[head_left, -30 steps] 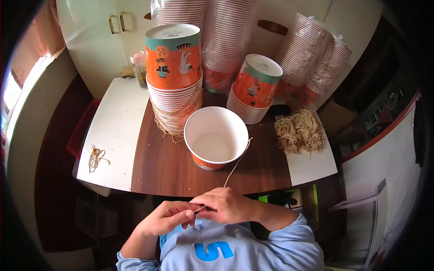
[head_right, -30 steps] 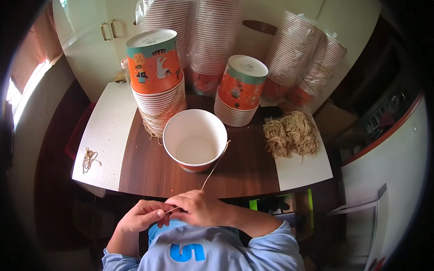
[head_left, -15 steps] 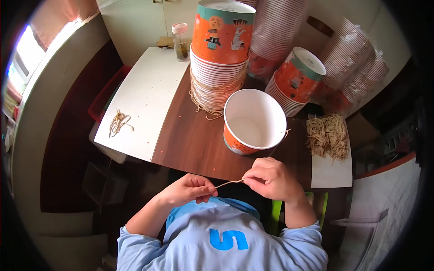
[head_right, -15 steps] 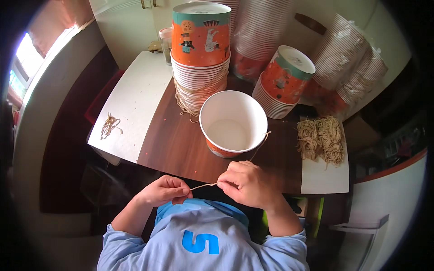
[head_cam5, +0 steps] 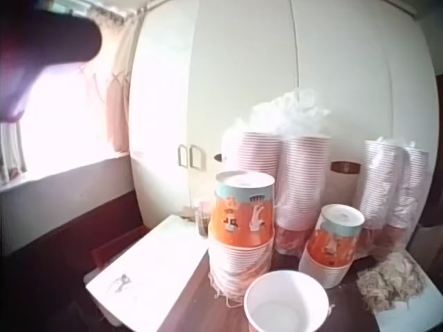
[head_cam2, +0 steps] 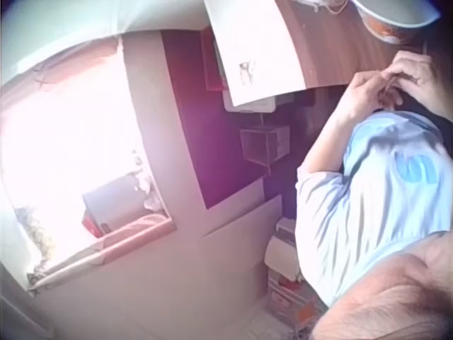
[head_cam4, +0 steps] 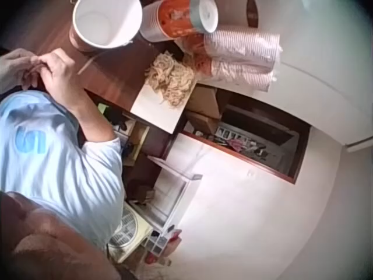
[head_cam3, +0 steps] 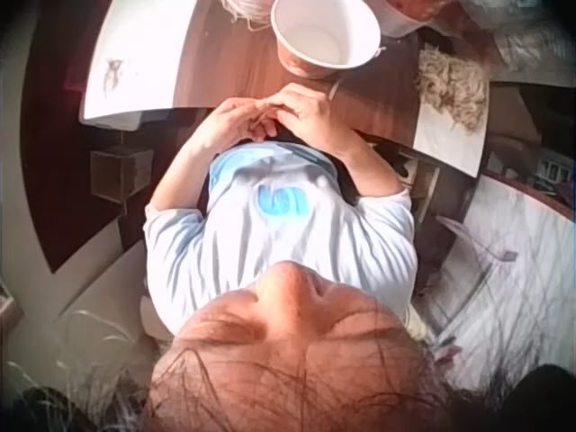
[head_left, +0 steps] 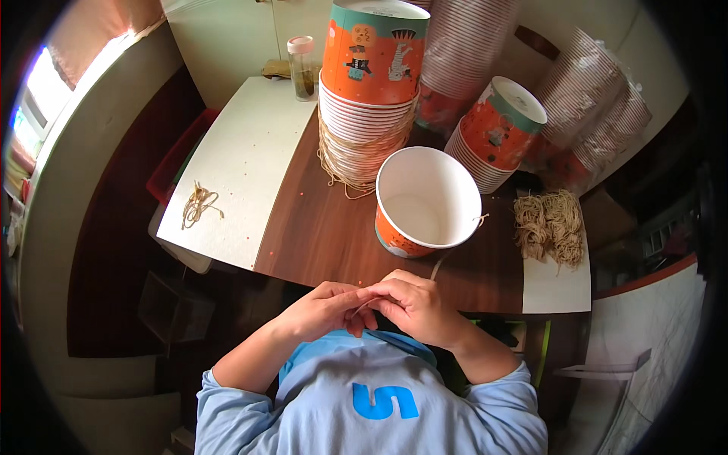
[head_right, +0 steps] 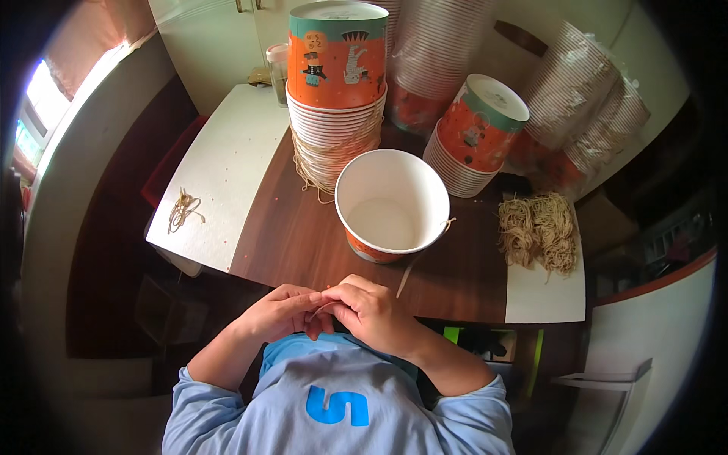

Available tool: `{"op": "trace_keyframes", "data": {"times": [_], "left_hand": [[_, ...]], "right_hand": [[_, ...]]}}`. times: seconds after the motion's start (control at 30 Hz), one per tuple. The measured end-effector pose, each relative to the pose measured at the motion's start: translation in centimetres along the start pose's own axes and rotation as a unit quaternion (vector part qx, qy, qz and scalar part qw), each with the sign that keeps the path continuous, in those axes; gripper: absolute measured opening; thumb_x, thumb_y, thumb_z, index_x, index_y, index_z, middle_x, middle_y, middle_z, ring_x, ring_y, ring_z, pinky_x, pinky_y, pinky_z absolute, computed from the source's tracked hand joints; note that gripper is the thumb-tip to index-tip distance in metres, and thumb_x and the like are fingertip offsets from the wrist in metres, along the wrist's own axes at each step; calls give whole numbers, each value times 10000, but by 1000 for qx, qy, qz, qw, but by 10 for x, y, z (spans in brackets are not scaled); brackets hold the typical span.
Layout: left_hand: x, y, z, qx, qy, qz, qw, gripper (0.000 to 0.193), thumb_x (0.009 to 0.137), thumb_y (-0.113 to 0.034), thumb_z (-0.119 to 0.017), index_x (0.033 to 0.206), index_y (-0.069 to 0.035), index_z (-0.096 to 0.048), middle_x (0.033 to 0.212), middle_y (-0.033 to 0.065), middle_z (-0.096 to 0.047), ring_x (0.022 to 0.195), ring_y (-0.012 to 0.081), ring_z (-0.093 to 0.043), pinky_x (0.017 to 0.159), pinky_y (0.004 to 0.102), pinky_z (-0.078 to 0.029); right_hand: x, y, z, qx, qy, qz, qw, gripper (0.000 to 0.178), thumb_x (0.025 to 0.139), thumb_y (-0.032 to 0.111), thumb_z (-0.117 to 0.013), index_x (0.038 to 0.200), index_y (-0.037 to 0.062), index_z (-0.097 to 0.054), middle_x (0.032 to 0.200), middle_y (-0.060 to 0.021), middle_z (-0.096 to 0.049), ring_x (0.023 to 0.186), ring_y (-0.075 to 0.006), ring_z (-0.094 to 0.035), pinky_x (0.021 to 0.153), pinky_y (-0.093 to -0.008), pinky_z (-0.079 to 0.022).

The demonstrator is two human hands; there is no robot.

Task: The person is attaching thin string handles to the pre-punched holes on decorative paper buckets at a workstation.

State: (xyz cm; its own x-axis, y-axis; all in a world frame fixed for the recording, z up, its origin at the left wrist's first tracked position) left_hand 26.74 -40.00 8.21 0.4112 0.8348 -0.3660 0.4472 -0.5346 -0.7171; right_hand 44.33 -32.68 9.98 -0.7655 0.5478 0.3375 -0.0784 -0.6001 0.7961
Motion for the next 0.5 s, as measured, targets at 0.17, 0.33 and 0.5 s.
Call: {"op": "trace_keyframes", "data": {"times": [0.17,0.33,0.5], "left_hand": [[-4,1,7,-37,-31,8,999,377,984,-315,-479,1023,27,-631,856,104,-649,737,149,-606,691,266,-494],[-3,8,12,71,-63,-15,995,263,962,-238,-542,965,0,-653,799,46,-648,711,99,-599,649,233,-497],[-6,1,3,136,-67,-75,986,225,959,-208,-548,938,-9,-651,779,19,-633,695,68,-574,626,214,-482]], "right_hand": [[3,2,12,-21,-53,-7,998,86,801,-26,-669,867,14,-630,757,-74,-601,658,-167,-593,556,-272,-459],[2,0,15,-15,-43,-18,999,78,807,-23,-665,864,15,-627,758,-75,-600,659,-169,-590,563,-273,-464],[-1,2,16,27,-24,-63,997,201,801,-36,-652,989,3,-593,887,-64,-605,685,-106,-573,582,-239,-471]]}}
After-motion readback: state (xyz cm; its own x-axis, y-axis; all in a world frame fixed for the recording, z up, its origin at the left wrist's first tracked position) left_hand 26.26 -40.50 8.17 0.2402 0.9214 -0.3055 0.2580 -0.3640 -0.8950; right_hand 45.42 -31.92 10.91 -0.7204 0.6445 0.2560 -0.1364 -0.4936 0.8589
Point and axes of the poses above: each hand's wrist, its own x-axis towards the middle knuckle, its own z-axis out of the back of the hand, y = z × x, the point moved 1 cm from there along x, towards the middle knuckle
